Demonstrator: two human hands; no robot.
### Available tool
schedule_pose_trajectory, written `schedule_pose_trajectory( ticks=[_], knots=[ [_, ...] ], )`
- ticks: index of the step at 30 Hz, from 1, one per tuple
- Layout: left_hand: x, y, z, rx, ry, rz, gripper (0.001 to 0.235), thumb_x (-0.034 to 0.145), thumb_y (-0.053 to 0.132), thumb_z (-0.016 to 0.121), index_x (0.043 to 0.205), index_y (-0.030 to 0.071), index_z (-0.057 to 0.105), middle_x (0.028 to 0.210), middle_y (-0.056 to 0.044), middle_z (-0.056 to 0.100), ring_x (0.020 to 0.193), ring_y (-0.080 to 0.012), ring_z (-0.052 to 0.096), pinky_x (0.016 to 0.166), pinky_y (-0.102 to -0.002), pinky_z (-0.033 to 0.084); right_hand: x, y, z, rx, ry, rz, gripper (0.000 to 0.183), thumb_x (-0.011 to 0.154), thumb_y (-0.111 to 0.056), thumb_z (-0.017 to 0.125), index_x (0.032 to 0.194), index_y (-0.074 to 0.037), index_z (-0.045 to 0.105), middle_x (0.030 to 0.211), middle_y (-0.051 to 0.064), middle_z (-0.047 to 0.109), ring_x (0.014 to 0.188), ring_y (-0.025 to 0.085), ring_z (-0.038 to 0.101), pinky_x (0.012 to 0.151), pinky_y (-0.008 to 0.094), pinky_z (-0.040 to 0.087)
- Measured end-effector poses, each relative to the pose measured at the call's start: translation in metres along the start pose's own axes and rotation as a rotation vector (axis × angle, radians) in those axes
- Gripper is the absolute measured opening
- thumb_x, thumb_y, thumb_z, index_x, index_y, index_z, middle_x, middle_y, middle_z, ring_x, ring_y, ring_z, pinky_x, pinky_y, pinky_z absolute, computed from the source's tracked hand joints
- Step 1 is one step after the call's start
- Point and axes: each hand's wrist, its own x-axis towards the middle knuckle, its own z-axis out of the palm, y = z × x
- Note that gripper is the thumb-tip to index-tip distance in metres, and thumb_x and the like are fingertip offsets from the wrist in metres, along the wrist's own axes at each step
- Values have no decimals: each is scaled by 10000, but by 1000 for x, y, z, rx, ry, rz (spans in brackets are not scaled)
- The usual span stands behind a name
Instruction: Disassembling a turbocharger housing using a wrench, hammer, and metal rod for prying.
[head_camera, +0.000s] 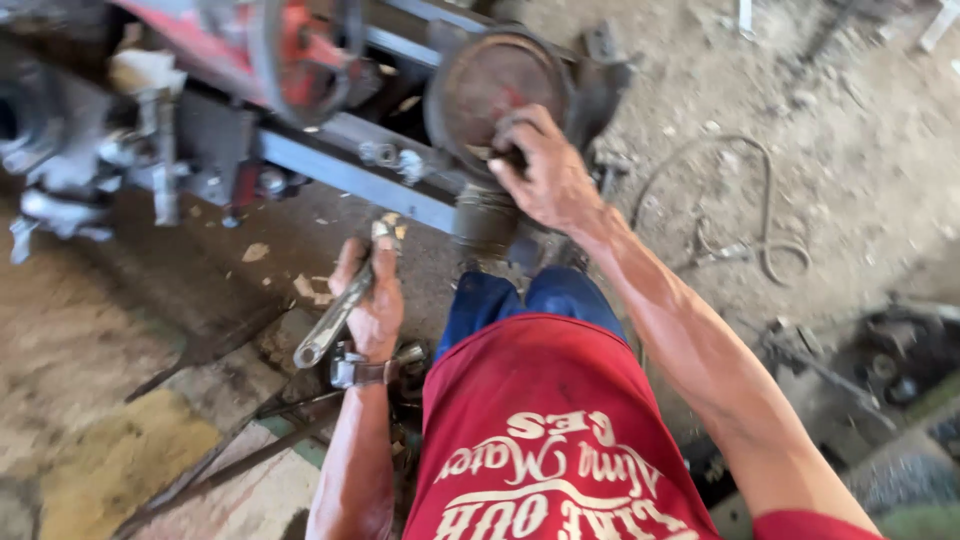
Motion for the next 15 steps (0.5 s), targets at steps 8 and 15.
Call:
schedule_pose_trajectory(
  ticks=[8, 15],
  knots=[
    [-4, 7, -18, -61, 100, -274, 305, 996, 227, 651, 744, 60, 608, 566, -69, 547, 594, -154, 517, 570, -345, 465, 0, -3, -4, -94, -90, -34, 113, 1043, -102, 636, 1045, 7, 667, 1122, 164, 627, 1007, 386, 654, 879, 451, 542],
    [7, -21, -64, 80, -81, -562, 322, 1004, 340, 574, 873, 82, 717, 673, -104, 644, 680, -184, 589, 677, -387, 509, -4, 11, 0, -148, -139, 28, 120, 1050, -31, 597, 1020, 37, 690, 1118, 176, 655, 1021, 417, 679, 905, 465, 546]
  ],
)
